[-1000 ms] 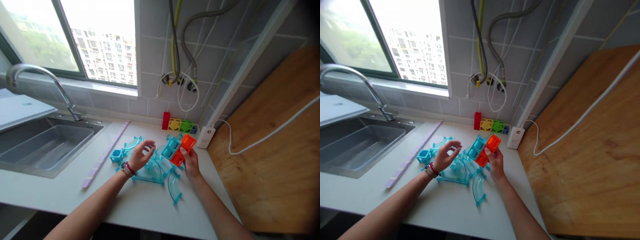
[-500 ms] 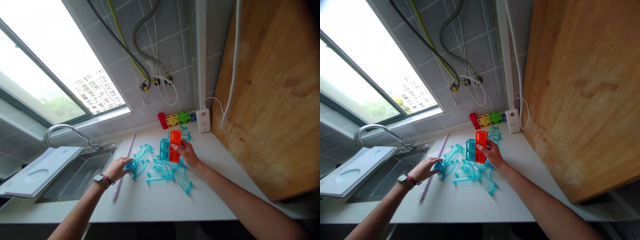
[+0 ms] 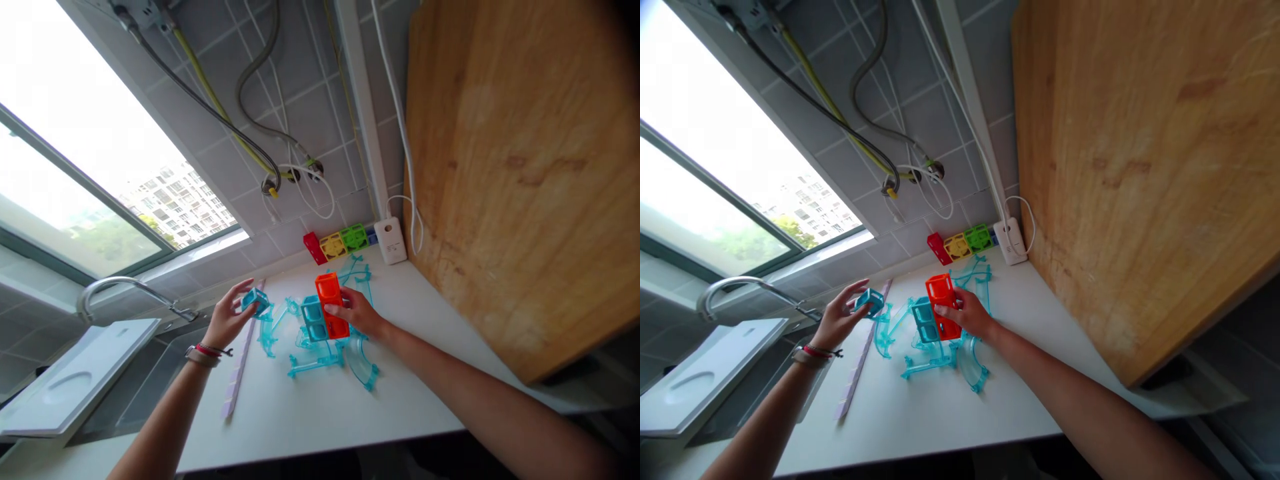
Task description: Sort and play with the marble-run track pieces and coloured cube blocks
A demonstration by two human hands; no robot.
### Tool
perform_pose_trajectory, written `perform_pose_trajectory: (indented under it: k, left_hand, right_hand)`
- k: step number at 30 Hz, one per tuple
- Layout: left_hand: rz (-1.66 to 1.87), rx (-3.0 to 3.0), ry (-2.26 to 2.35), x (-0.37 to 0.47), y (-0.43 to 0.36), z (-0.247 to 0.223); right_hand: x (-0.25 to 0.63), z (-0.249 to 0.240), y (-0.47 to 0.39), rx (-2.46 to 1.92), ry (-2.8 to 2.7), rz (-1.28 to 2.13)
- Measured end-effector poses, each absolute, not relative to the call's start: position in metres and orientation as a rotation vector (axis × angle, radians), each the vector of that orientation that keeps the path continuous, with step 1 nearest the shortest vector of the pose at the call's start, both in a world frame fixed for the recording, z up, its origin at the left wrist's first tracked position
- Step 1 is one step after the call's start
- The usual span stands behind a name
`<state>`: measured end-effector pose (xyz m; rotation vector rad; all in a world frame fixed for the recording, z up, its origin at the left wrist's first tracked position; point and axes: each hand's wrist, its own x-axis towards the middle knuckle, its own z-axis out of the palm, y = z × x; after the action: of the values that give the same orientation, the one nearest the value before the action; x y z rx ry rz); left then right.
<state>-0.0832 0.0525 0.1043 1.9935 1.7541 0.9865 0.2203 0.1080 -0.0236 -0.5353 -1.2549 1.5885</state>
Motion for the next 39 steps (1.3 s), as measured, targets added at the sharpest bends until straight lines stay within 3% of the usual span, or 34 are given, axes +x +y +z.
perform_pose_trajectory:
  k: [8,17,39]
  left_hand:
    - [1.282,1.584,1.546,-0.02,0.073,0.075]
    - [1.057,1.852,1.459,0.026,0.078,0.078]
    - [1.142,1.325,1.317,0.055,0.075,0.053]
  right_hand:
    - [0.221,-0.024,0.11,-0.498,-1.364,1.543]
    - [0.224,-0.023,0.114,-0.446,-1.33,1.555]
    - [0.217,-0.03,0.113,-0.426,-1.206,1.627]
